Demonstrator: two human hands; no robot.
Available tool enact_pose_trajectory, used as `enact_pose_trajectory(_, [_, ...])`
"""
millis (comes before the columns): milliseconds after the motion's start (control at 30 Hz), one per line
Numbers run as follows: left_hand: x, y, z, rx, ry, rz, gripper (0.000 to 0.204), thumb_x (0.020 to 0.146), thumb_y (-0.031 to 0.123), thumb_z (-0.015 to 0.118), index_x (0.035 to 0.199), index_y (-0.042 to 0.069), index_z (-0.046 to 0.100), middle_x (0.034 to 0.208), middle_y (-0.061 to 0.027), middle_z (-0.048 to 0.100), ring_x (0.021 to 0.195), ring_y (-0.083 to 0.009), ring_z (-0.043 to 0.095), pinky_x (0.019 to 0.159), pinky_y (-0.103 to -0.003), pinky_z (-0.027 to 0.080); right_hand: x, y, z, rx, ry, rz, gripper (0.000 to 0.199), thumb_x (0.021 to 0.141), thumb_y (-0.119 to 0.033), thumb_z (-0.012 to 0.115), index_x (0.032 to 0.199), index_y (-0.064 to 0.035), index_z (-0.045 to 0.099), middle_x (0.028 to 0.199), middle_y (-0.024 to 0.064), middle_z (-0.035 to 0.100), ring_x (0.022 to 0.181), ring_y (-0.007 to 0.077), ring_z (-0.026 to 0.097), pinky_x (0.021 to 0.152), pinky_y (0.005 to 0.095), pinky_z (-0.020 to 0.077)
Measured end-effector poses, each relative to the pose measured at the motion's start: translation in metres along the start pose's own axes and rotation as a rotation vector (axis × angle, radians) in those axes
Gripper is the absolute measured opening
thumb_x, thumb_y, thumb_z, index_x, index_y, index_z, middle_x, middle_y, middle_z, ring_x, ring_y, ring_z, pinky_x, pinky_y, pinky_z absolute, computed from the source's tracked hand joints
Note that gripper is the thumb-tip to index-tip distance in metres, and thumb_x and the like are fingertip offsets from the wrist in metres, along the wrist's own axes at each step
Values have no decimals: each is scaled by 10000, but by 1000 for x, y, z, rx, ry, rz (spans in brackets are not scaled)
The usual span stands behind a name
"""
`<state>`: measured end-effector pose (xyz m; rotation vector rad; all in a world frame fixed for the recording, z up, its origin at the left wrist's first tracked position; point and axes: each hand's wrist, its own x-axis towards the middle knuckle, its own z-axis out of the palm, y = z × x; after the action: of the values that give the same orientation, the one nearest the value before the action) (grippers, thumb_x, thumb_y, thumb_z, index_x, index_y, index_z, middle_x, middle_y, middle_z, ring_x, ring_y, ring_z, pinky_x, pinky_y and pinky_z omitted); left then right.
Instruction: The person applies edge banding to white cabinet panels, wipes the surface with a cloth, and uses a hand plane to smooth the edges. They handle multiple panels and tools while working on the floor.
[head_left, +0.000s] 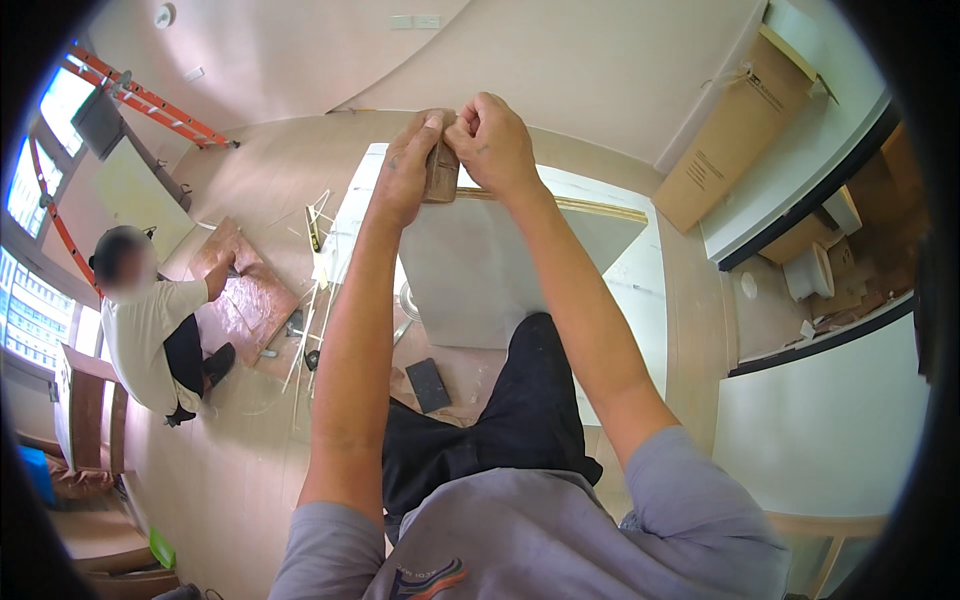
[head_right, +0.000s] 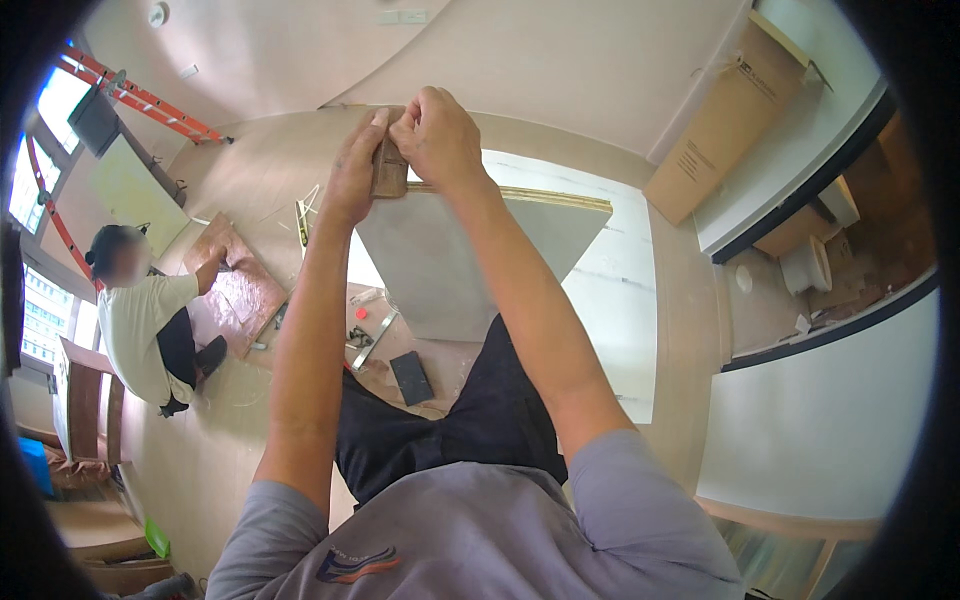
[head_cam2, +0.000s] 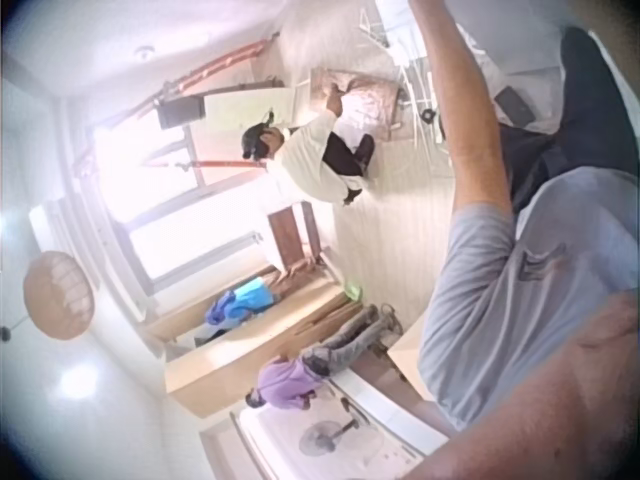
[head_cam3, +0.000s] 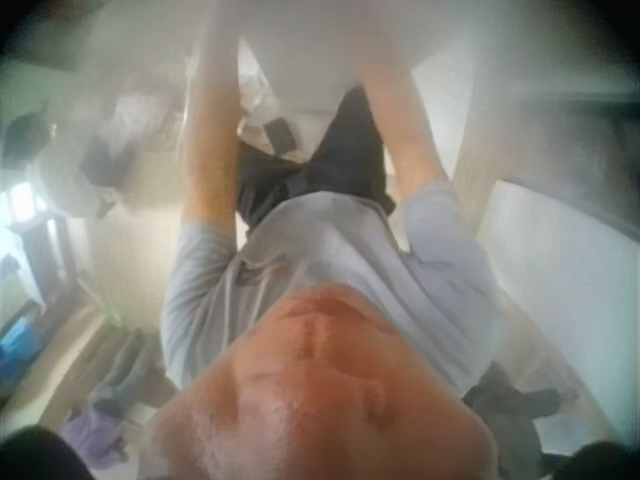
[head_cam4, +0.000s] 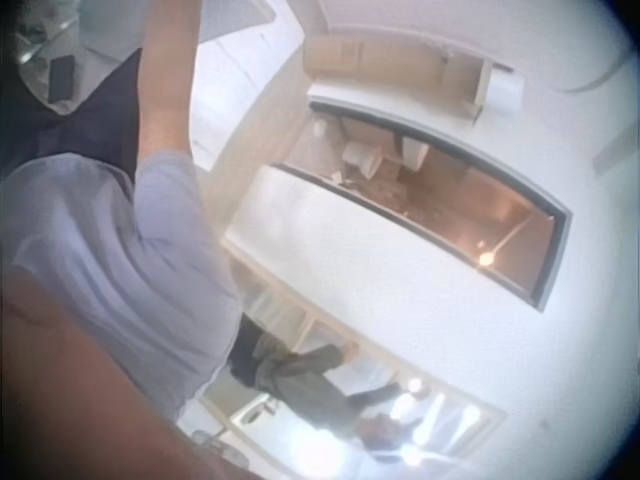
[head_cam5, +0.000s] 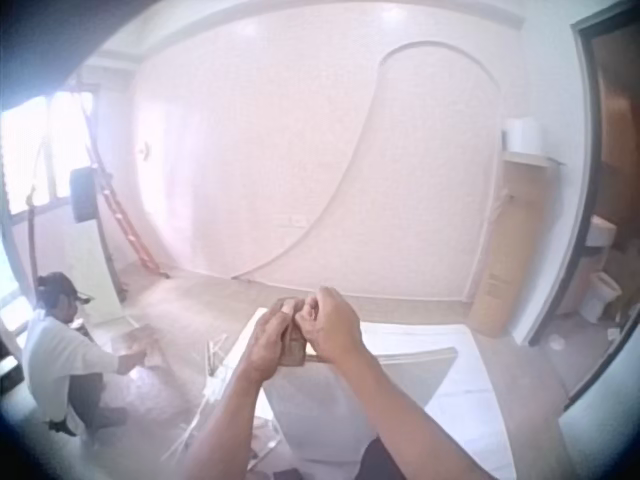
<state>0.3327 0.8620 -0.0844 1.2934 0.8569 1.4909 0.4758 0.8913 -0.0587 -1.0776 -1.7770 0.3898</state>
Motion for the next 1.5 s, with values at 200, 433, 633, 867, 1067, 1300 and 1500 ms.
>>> enact_pose_trajectory(200, [-2,2,-2,-138,-14,3,464,1062,375,517,1351,26,616,1188,-82,643,1063,-167,596,938,-325,489,-2,10,-8,245,-98,-85,171,890,-175,618,891,-29,529,822,54,541,718,168,499,658,354,467])
enact_pose_trajectory(433, [3,-6,-11,-130,27,-27,486,1074,404,510,1378,33,587,1108,-73,641,961,-169,632,794,-336,546,-25,8,-16,338,-42,-73,128,921,-155,590,924,-32,558,865,48,569,790,150,509,693,332,462])
enact_pose_trajectory(633, [8,-8,-10,-159,46,-68,475,1086,433,491,1342,44,584,962,-78,647,792,-182,664,653,-347,575,-16,21,-13,688,5,49,124,973,-143,574,945,-25,601,898,54,639,801,155,588,758,307,489])
enact_pose_trajectory(867, [2,2,-12,-291,-3,-137,465,1082,423,471,1318,40,589,953,-99,659,722,-219,663,637,-373,567,-29,14,-9,781,-20,30,114,967,-92,552,1009,-17,626,858,32,632,802,113,601,780,270,494])
enact_pose_trajectory(1067, [6,-2,-20,-313,-84,-126,473,1075,418,482,1326,31,585,1003,-102,676,776,-225,684,640,-386,581,-36,13,-7,337,18,-243,277,997,-152,566,1233,-35,652,1141,115,631,1040,231,610,960,389,487])
enact_pose_trajectory(1300, [5,-3,-19,-337,-18,-173,512,1071,449,502,1356,30,579,1099,-110,682,909,-231,714,702,-413,623,-44,25,6,-113,-12,-385,545,1060,-474,525,1536,-209,547,1558,167,423,1359,377,471,1105,532,390])
enact_pose_trajectory(1500, [6,0,-25,-360,-88,-244,509,1064,458,505,1308,25,608,1027,-121,683,853,-223,701,666,-401,606,-39,36,-1,199,-164,-395,573,1029,-389,652,1551,-190,522,1553,134,452,1384,327,476,1165,472,375])
